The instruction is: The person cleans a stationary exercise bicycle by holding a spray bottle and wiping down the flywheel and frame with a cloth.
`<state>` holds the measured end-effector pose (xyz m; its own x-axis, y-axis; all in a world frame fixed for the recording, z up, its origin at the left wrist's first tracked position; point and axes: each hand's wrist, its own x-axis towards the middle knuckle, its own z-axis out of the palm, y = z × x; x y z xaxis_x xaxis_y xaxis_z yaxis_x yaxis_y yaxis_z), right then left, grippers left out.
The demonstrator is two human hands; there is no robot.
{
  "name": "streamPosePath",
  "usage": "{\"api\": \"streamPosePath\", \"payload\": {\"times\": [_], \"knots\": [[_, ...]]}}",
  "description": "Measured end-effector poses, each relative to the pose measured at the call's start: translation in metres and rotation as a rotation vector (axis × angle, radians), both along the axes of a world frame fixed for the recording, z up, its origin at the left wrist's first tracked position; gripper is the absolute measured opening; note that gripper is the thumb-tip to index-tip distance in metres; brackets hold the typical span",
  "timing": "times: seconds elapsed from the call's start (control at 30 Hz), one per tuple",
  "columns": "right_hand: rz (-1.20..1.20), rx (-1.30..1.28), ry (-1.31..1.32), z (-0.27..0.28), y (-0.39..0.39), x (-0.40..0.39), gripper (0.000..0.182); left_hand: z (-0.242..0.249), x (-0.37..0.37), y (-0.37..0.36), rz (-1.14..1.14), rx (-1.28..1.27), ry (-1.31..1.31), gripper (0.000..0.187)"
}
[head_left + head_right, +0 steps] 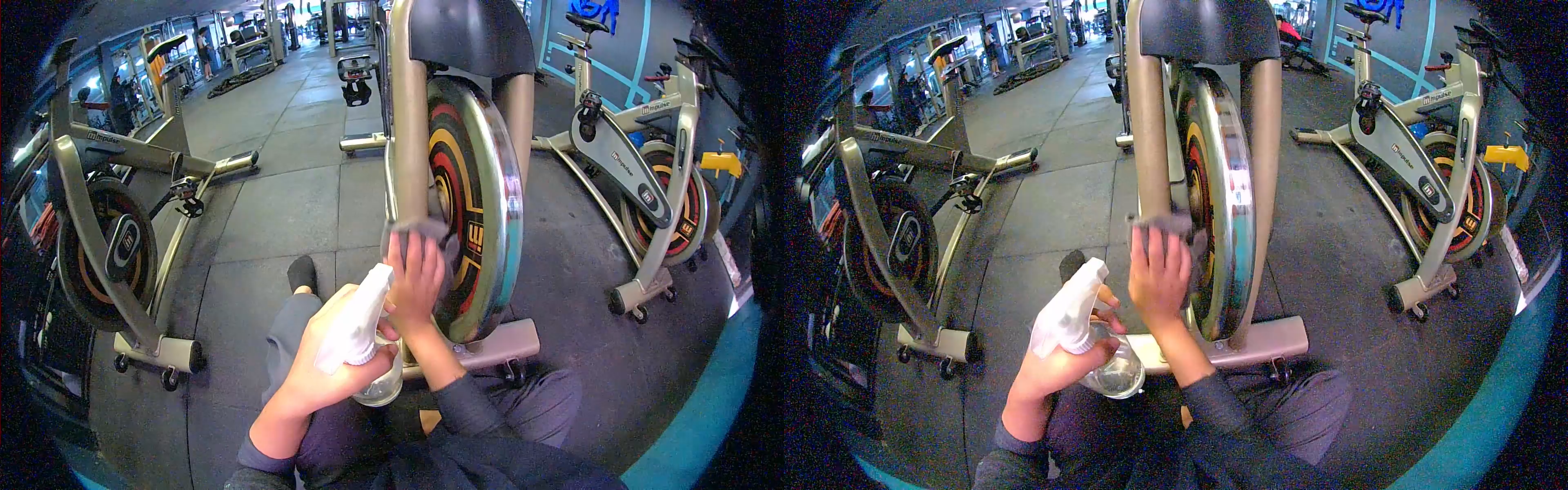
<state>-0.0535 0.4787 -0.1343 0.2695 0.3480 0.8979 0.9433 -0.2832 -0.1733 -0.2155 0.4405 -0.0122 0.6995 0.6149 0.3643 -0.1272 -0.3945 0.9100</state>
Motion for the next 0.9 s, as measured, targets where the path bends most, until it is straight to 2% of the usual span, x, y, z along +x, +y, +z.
{"api": "streamPosePath", "payload": {"times": [0.17, 0.27, 0.3, 0.37, 0.43, 0.47, 0.5, 0.63, 0.7, 0.8, 0.9], "knots": [[0.148, -0.135, 0.020, -0.095, -0.040, -0.006, 0.046, -0.003, 0.000, 0.003, 0.002, 0.062, -0.002, 0.045], [0.130, -0.204, -0.012, -0.144, -0.061, -0.016, 0.046, -0.002, 0.002, 0.001, 0.003, 0.051, -0.007, 0.044], [0.130, -0.204, -0.012, -0.156, -0.071, -0.019, 0.046, -0.001, 0.003, 0.000, 0.009, 0.027, -0.027, 0.043], [0.192, -0.400, 0.066, -0.176, -0.086, -0.024, 0.047, 0.001, 0.005, -0.004, 0.012, -0.019, -0.038, 0.043], [0.197, -0.374, 0.076, -0.178, -0.085, -0.027, 0.051, 0.000, 0.005, -0.003, 0.014, -0.063, -0.050, 0.043], [0.199, -0.358, 0.107, -0.179, -0.084, -0.029, 0.054, -0.001, 0.004, 0.000, 0.019, 0.040, -0.034, 0.043], [0.200, -0.343, 0.139, -0.174, -0.083, -0.031, 0.056, -0.002, 0.004, 0.002, 0.023, 0.142, -0.017, 0.043], [0.170, -0.322, 0.146, -0.121, -0.064, -0.027, 0.062, -0.001, 0.004, 0.004, 0.043, 0.224, -0.023, 0.043], [0.141, -0.197, 0.050, -0.081, -0.044, -0.019, 0.066, -0.004, 0.000, 0.009, 0.036, 0.312, 0.067, 0.051], [0.120, -0.062, 0.042, -0.009, -0.012, -0.013, 0.066, 0.002, 0.004, 0.001, 0.084, 0.240, 0.007, 0.042], [0.056, 0.020, 0.101, 0.059, 0.015, -0.008, 0.065, 0.002, 0.003, 0.002, 0.057, 0.242, 0.008, 0.041]]}}
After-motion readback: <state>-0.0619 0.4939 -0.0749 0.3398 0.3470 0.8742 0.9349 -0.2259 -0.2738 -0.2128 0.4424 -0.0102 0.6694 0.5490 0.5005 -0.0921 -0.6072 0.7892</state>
